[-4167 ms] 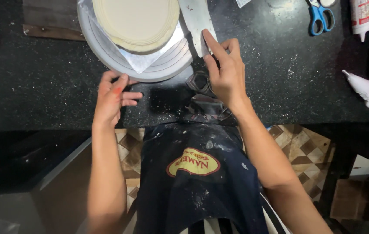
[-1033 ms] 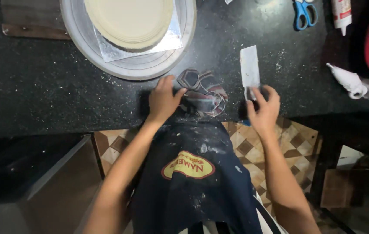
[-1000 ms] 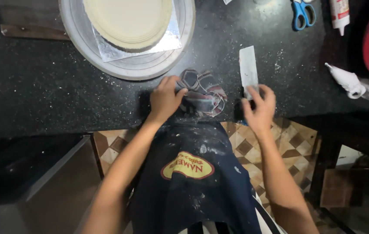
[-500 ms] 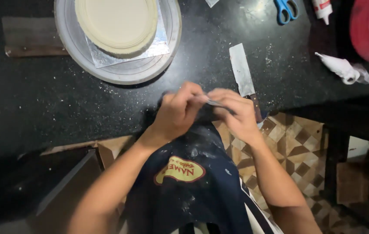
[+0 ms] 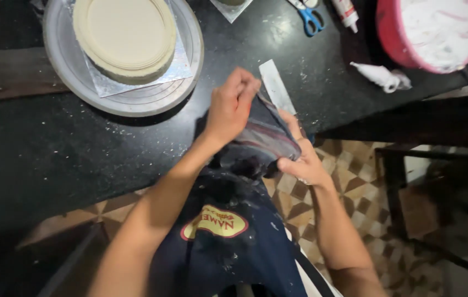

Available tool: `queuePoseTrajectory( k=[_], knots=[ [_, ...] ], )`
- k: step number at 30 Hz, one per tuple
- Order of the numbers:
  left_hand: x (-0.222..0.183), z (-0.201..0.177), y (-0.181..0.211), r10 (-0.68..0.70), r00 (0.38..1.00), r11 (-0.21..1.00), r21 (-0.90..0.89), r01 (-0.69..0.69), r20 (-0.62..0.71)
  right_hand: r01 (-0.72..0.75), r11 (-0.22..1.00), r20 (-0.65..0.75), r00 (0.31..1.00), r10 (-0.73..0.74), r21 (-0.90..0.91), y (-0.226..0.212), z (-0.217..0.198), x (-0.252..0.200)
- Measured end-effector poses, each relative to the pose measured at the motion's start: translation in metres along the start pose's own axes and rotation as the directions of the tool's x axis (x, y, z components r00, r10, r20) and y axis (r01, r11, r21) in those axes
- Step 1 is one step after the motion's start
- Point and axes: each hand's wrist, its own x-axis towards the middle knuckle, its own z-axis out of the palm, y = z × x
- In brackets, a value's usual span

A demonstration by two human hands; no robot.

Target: The person smooths the frosting on a white cake set on a rotating turntable, holding a flat scraper against the cake side while turning the turntable with the other hand. They wipe the scraper with a dark cloth between passes, then lift the finished cake board off the turntable and set it on the counter beside other decorated cakes.

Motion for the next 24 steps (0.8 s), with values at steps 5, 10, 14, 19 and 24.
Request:
queuePoseTrajectory(
  k=[5,10,14,19,24],
  knots=[
    [-0.051,0.006,-0.073,-0.501,0.845,0.765,-0.360,0.534,0.190,0.026,0.778,-0.304,0.928,0.214,0.627,0.023,0.011,0.031],
    [-0.089,-0.060,-0.123,-0.660,0.751,0.564,-0.640,0.521,0.030,-0.001,0.628,-0.221,0.936,0.274,0.778,0.014,0.015,0.074],
    [-0.086,-0.113,-0.095,-0.665,0.730,0.468,-0.851,0.239,-0.160,-0.304,0.754,0.024,0.934,0.358,0.583,0.046,0.006,0.103],
    [-0.087,-0.129,-0.074,-0.694,0.620,0.633,-0.721,0.284,-0.366,-0.339,0.939,0.061,0.940,0.336,0.049,0.059,0.015,0.151],
    [-0.070,-0.133,-0.069,-0.707,0.595,0.648,-0.686,0.330,-0.382,-0.116,0.878,0.081,0.981,0.173,-0.464,0.062,0.013,0.190]
  ],
)
